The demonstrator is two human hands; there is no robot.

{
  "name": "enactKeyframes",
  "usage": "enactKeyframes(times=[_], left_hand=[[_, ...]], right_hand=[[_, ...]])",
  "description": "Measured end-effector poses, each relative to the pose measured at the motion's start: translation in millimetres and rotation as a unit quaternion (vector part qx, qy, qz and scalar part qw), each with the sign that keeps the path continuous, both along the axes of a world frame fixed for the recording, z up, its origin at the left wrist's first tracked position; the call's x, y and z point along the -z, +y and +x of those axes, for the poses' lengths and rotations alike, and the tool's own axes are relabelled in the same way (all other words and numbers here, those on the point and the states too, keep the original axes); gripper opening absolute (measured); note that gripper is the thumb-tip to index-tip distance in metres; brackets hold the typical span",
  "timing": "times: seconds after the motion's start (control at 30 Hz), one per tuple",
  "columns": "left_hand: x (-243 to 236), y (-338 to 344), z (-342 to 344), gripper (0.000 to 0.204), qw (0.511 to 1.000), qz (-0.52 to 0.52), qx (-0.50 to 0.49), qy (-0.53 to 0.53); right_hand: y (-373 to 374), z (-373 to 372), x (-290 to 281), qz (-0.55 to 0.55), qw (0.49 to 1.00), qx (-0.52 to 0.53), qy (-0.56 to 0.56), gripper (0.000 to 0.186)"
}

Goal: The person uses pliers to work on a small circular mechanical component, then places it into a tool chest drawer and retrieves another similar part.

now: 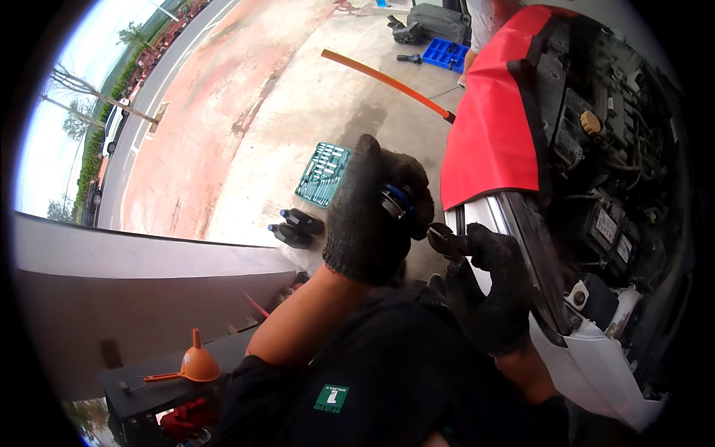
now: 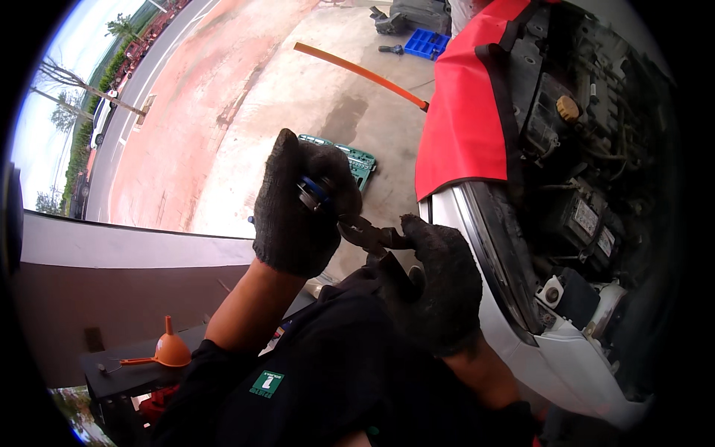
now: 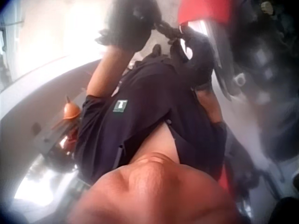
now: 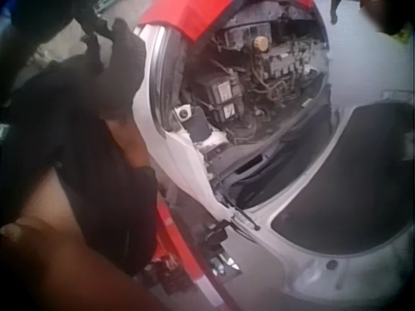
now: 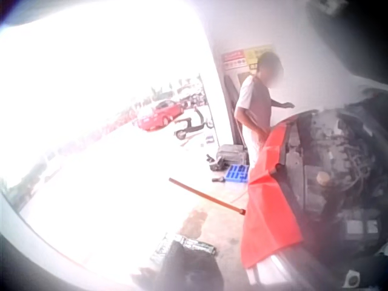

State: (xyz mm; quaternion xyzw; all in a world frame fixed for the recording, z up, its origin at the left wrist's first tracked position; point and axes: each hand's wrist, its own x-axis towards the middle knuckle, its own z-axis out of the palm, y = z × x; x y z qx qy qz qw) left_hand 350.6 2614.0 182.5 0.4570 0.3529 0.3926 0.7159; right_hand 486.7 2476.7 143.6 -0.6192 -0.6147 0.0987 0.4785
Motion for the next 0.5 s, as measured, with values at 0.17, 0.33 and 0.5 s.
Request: enactKeyframes(times=[0.17,0.33,0.5], left_hand=[[-10,0,-3,0.065,0.972,0.207,-0.005,0.114],[-13,-4,-3,0.057,0.974,0.225,-0.018,0.038],[-4,-1,-13,0.036,0.928,0.365,-0.005,0.075]], right_hand=[[-3,5,-5,0.032,0.993,0.028,-0.109,0.054],[-6,5,-11,0.045,0.991,0.041,-0.12,0.058],[-3,4,-16,0.047,0.992,0.024,-0.119,0.058]])
